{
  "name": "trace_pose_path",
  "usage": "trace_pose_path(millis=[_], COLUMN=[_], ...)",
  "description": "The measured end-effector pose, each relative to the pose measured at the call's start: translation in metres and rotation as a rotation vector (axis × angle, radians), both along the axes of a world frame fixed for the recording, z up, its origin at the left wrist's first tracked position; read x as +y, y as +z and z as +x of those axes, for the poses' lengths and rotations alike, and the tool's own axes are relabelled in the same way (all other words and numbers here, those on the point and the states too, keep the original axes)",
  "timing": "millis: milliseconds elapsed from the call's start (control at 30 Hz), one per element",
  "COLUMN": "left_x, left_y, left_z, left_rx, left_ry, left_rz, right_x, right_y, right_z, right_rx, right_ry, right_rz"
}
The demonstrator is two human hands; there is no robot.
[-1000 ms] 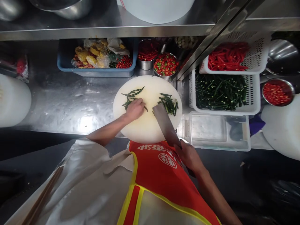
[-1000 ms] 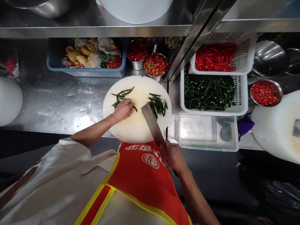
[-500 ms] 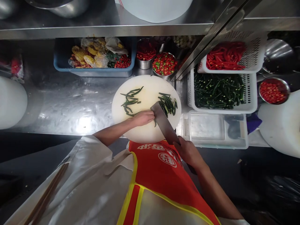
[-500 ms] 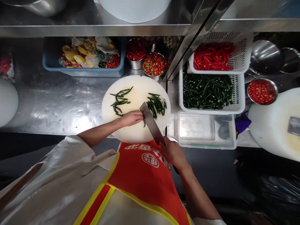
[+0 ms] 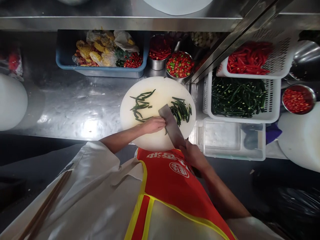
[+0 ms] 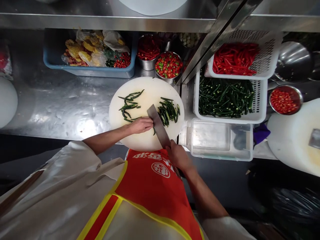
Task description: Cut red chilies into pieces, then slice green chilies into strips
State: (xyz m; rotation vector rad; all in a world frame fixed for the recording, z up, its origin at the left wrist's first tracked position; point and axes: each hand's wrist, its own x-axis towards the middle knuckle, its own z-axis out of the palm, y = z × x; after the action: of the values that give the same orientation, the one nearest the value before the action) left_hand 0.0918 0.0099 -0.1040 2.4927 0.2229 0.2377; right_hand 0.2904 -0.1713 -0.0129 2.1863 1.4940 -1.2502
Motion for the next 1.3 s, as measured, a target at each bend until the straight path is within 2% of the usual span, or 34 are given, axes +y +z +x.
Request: trace_pose_path(millis=[100, 200, 300, 367, 433, 533, 600, 700, 833, 900, 1000, 1133, 1300], left_x=[-0.001, 0.002, 0.013, 0.022, 0.029, 0.033, 0.030, 0.017, -0.008, -0.018, -0.024, -0.023, -0.023], left_y=[0.005, 0.013, 0.021, 0.025, 0.026, 0.026, 0.026, 0.027, 0.018, 0.011, 0.002, -0.001, -0.001], left_z=[0.000, -0.007, -0.025, -0.039, -0.050, -0.054, -0.048, -0.032, -0.013, -0.007, -0.003, -0.002, -0.002], left_rx=[0.010, 0.024, 0.072, 0.166, 0.292, 0.386, 0.323, 0.148, 0.048, 0.030, -0.008, -0.021, -0.034], left_ry=[-0.018, 0.011, 0.252, 0.429, 0.471, 0.411, 0.439, 0.469, 0.303, 0.211, 0.144, 0.134, 0.131], left_rz=[-0.003, -0.005, 0.018, 0.055, 0.085, 0.095, 0.094, 0.097, 0.092, 0.090, 0.083, 0.076, 0.066], right_x=[0.019, 0.022, 0.003, -0.016, -0.033, -0.050, -0.054, -0.051, -0.037, -0.029, -0.021, -0.020, -0.027], right_y=[-0.014, -0.016, -0.006, 0.003, 0.009, 0.010, 0.006, -0.002, -0.005, -0.002, 0.007, 0.022, 0.041], right_z=[-0.014, -0.011, 0.000, 0.009, 0.016, 0.025, 0.028, 0.027, 0.015, 0.007, -0.001, 0.001, 0.016], right_rx=[-0.011, -0.015, -0.031, 0.001, 0.063, 0.141, 0.153, 0.122, 0.001, -0.041, -0.072, -0.085, -0.011], right_ry=[-0.010, -0.044, -0.071, -0.029, 0.053, 0.146, 0.143, 0.041, -0.086, -0.074, -0.010, 0.053, 0.041], right_rz=[0.105, 0.166, 0.182, 0.170, 0.149, 0.120, 0.113, 0.096, 0.083, 0.082, 0.069, 0.023, -0.028])
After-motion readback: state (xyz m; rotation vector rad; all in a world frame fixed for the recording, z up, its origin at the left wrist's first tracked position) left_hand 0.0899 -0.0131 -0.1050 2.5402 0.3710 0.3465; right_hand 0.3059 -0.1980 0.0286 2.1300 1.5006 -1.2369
